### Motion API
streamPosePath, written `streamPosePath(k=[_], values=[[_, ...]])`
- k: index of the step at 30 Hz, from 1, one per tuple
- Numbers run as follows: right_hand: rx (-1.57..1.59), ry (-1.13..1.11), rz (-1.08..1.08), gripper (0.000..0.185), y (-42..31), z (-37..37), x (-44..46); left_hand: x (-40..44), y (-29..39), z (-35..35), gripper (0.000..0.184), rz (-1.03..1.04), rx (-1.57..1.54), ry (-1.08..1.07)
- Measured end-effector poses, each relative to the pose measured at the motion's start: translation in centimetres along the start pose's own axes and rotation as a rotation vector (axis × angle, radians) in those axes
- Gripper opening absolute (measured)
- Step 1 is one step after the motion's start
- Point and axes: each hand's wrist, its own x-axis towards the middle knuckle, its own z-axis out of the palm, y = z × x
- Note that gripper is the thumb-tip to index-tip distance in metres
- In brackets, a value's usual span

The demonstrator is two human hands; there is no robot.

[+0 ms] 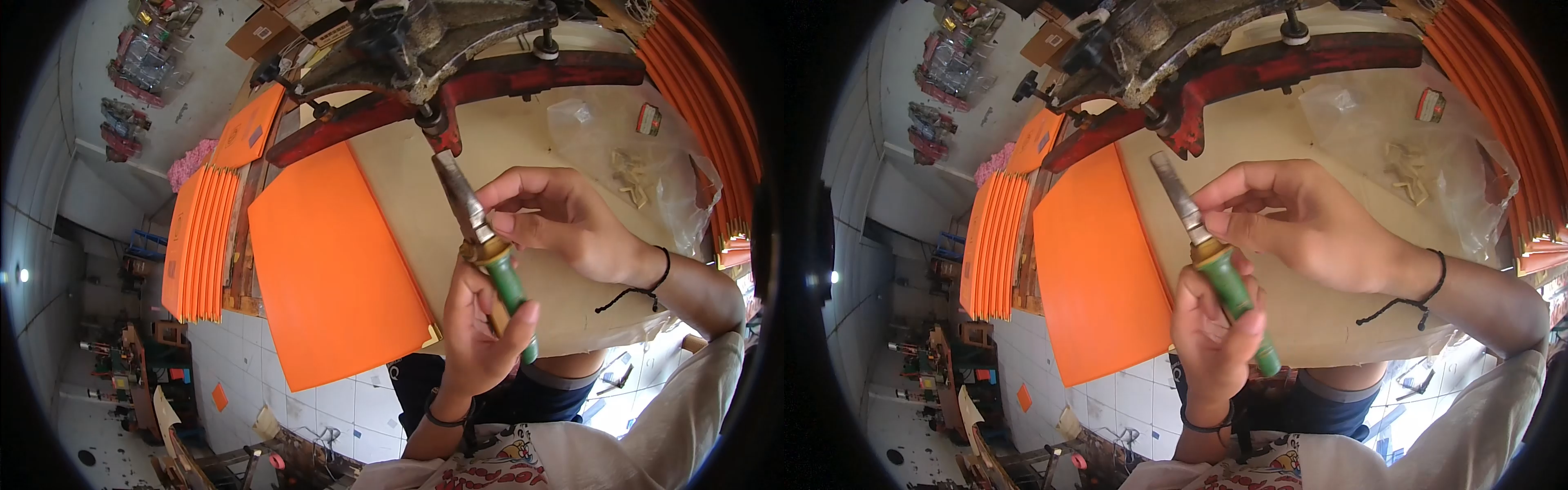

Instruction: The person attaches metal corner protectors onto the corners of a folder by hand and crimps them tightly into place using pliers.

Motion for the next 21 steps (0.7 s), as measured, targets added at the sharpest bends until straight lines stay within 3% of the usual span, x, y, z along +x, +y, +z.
streamPosePath(k=[2,4,5,6,10,13,15,21], values=[[-0.065,-0.034,-0.066,0.026,-0.1,0.2,-0.1,-0.1,0.7,0.3,0.036,-0.088,-0.278,0.062],[-0.242,-0.059,-0.268,0.027,0.6,0.4,-0.1,-0.5,0.8,-1.0,0.051,-0.165,-0.465,0.078],[-0.549,-0.058,-0.406,0.030,0.7,0.2,-0.1,-0.8,0.3,-2.0,0.058,-0.192,-0.538,0.064],[-0.578,-0.041,-0.426,0.031,0.8,0.2,0.0,-0.9,0.1,-2.9,0.065,-0.220,-0.609,0.053],[-0.673,0.013,-0.531,0.032,1.7,0.1,0.3,-0.1,0.6,-2.4,0.063,-0.295,-0.859,-0.040],[-0.735,0.013,-0.592,0.036,1.8,0.0,0.3,0.5,0.7,-2.5,0.064,-0.297,-0.789,-0.084],[-0.719,0.024,-0.599,0.039,1.8,0.0,0.2,0.5,1.0,-2.2,0.063,-0.336,-0.556,-0.057],[-0.615,0.078,-0.476,0.041,0.8,1.1,-0.4,0.2,-0.1,-2.9,0.065,-0.245,-0.728,-0.141]])
